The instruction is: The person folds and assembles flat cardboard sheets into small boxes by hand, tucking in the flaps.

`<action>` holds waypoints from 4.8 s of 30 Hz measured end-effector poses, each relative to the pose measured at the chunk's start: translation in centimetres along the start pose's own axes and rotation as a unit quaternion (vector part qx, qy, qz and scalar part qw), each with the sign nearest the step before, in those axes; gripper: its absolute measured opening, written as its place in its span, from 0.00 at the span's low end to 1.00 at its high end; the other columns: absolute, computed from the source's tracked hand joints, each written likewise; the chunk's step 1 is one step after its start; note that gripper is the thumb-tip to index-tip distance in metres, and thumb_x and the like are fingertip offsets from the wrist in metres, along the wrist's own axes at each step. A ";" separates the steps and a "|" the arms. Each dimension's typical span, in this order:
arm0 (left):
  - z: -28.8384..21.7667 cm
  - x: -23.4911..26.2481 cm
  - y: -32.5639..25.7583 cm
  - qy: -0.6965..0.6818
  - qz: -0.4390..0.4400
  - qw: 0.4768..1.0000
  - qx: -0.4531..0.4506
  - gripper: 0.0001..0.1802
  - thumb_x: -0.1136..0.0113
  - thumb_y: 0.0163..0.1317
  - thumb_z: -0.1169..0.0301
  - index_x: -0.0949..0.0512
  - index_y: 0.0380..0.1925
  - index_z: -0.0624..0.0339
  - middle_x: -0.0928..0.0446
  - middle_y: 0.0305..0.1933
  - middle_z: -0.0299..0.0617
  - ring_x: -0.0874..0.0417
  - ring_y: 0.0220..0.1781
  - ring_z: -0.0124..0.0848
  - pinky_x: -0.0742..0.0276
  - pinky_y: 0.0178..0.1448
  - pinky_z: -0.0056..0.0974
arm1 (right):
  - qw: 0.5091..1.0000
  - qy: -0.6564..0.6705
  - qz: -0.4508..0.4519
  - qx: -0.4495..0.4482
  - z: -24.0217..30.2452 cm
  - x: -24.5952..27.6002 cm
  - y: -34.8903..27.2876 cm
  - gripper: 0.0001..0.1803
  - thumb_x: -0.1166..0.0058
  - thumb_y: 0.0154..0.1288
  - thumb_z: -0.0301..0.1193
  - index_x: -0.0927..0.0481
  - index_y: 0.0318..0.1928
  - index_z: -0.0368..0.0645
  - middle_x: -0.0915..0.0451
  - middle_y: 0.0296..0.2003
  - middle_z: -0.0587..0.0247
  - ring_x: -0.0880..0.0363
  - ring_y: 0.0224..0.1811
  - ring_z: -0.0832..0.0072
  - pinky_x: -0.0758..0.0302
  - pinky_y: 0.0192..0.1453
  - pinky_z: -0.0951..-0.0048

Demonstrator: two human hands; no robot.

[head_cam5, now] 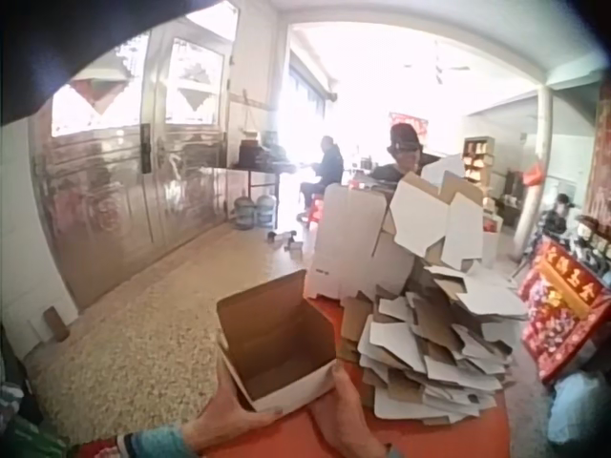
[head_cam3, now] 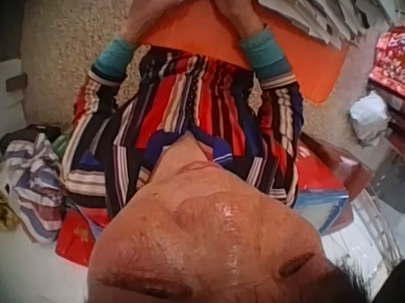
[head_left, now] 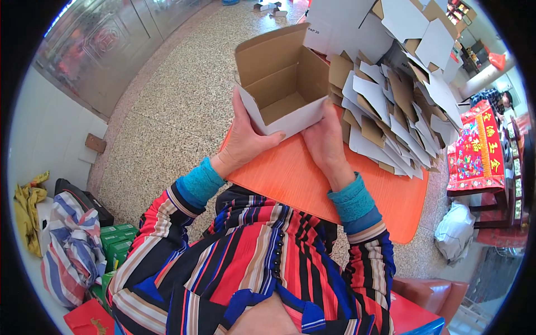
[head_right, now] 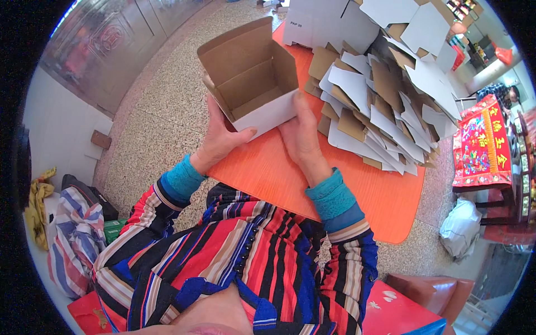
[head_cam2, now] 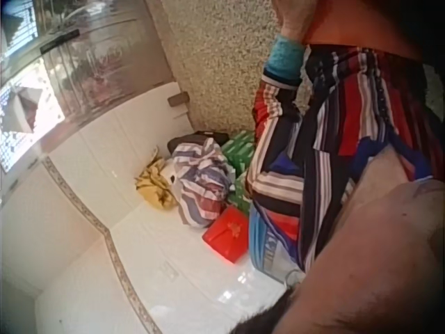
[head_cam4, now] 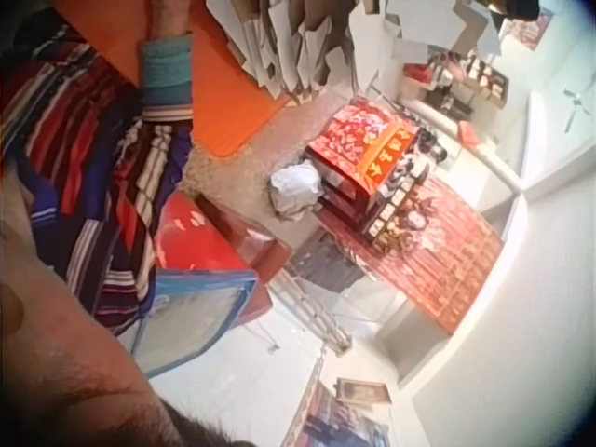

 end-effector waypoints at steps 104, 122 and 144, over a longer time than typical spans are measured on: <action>-0.8 0.3 -0.6 -0.015 0.038 0.999 -0.009 0.60 0.28 0.39 0.70 0.58 0.70 0.58 0.45 0.68 0.55 0.38 0.67 0.47 0.39 0.69 0.47 | 0.988 -0.150 -0.001 -0.040 1.6 -1.1 -1.8 0.33 0.47 0.60 0.32 0.40 0.65 0.37 0.32 0.57 0.48 0.31 0.57 0.60 0.27 0.56 0.59; -1.4 0.0 -0.8 -0.051 0.010 0.998 0.023 0.55 0.32 0.41 0.77 0.52 0.70 0.55 0.38 0.65 0.49 0.31 0.62 0.43 0.35 0.66 0.43 | 0.978 -0.193 0.025 0.069 2.4 -0.8 -1.5 0.26 0.51 0.64 0.38 0.30 0.57 0.34 0.23 0.50 0.57 0.28 0.49 0.72 0.30 0.52 0.73; -0.5 0.7 -1.2 -0.050 0.012 0.999 0.010 0.53 0.31 0.42 0.74 0.49 0.69 0.57 0.41 0.67 0.49 0.37 0.66 0.42 0.41 0.69 0.44 | 0.989 -0.126 0.084 0.003 3.3 -2.0 -2.8 0.24 0.48 0.61 0.34 0.26 0.56 0.36 0.22 0.49 0.57 0.27 0.50 0.72 0.32 0.57 0.74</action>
Point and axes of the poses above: each hand's wrist, its own y-axis towards the middle knuckle, its own x-axis out of the back of the hand, z = x × y, the point moved 8 cm from there along y, towards the middle knuckle
